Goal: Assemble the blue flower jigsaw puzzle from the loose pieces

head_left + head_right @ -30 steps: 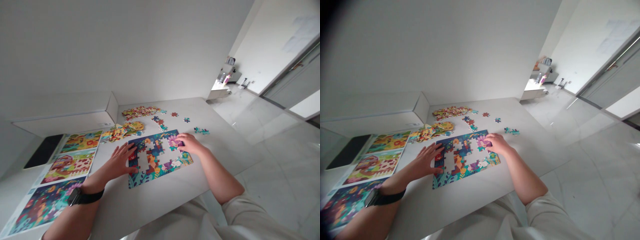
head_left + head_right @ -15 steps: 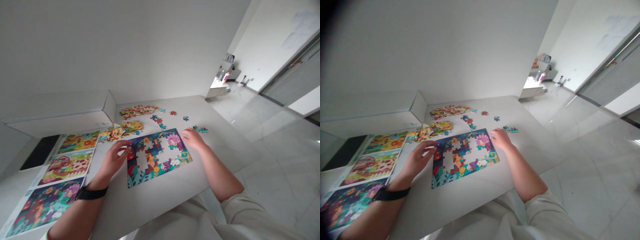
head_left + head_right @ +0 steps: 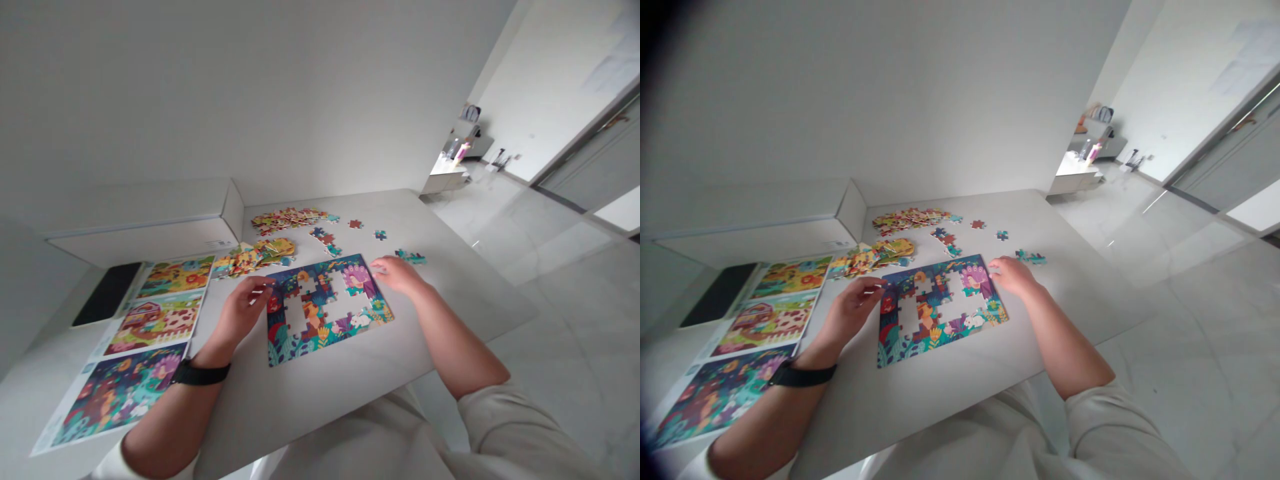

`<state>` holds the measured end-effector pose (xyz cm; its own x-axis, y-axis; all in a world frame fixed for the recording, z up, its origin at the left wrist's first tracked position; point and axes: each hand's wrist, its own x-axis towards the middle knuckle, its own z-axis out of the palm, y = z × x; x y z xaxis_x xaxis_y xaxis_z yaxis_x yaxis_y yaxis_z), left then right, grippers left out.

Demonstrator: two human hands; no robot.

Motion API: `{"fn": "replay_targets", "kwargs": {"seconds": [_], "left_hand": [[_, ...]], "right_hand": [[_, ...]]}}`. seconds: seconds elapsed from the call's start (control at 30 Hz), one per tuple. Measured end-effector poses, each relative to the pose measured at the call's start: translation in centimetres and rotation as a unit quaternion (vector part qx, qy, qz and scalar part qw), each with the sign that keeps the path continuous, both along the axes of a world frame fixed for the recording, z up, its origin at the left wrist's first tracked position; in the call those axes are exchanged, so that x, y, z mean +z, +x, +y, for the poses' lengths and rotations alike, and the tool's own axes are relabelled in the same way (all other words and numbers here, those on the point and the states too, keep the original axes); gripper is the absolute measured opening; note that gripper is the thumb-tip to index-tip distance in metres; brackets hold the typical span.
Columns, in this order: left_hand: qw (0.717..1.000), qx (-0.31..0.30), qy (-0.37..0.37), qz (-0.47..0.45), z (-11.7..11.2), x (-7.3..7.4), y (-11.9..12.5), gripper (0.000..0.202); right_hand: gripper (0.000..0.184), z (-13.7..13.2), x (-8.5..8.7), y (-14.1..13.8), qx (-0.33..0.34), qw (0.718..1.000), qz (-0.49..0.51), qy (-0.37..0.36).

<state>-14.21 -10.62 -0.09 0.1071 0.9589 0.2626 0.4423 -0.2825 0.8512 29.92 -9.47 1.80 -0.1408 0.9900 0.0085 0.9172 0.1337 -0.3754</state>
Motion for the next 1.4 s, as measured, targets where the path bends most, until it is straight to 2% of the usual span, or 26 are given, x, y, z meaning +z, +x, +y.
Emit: {"fn": "replay_targets", "kwargs": {"seconds": [0.13,0.3,0.4,0.5,0.7,0.77,0.87,0.97,1.03,1.13,1.2,1.3,1.4], "left_hand": [[0.999,-0.015,-0.01,-0.04,0.2,-0.4,0.0,0.042],[0.998,-0.014,-0.029,-0.052,0.4,-1.0,-0.1,0.043],[0.998,-0.009,-0.027,-0.05,0.6,-1.2,-0.2,0.043],[0.998,-0.018,-0.034,-0.054,0.6,-1.2,-0.3,0.043],[0.999,-0.022,-0.037,-0.028,0.5,-1.0,0.0,0.041],[0.999,-0.014,-0.044,-0.021,0.5,-0.9,0.1,0.041],[0.998,0.001,-0.051,-0.036,0.4,-0.8,0.1,0.04],[0.996,0.004,-0.056,-0.063,0.8,-0.8,0.0,0.041],[0.995,0.008,-0.046,-0.083,1.3,-0.7,-0.1,0.042],[0.993,0.027,-0.017,-0.118,2.1,0.0,-0.1,0.04],[0.99,0.029,-0.006,-0.135,2.5,1.0,0.3,0.038],[0.989,-0.013,-0.001,-0.147,2.2,3.0,2.0,0.038],[0.983,-0.06,-0.006,-0.175,1.2,4.2,4.9,0.041]], "right_hand": [[0.03,2.3,0.6,3.4,-0.03,0.999,-0.013,-0.021],[0.029,7.6,1.2,6.5,-0.122,0.992,-0.035,0.01],[0.034,11.1,1.3,6.6,-0.153,0.986,-0.061,0.026],[0.037,13.7,1.0,5.8,-0.147,0.985,-0.084,0.014],[0.013,15.6,0.2,5.0,-0.138,0.983,-0.112,-0.044],[0.007,15.6,0.1,5.1,-0.152,0.981,-0.107,-0.05],[0.016,15.0,-0.2,5.2,-0.2,0.977,-0.063,-0.033],[0.021,13.5,-0.8,4.5,-0.237,0.97,0.042,0.028],[0.023,12.0,-1.2,3.5,-0.237,0.959,0.145,0.062],[0.033,9.6,-0.9,1.3,-0.181,0.927,0.321,0.07],[0.042,8.0,-0.1,-0.6,-0.116,0.904,0.41,0.04],[0.051,5.7,1.8,-3.9,-0.038,0.867,0.496,-0.007],[0.049,3.2,3.0,-8.0,-0.003,0.817,0.575,-0.041]]}}
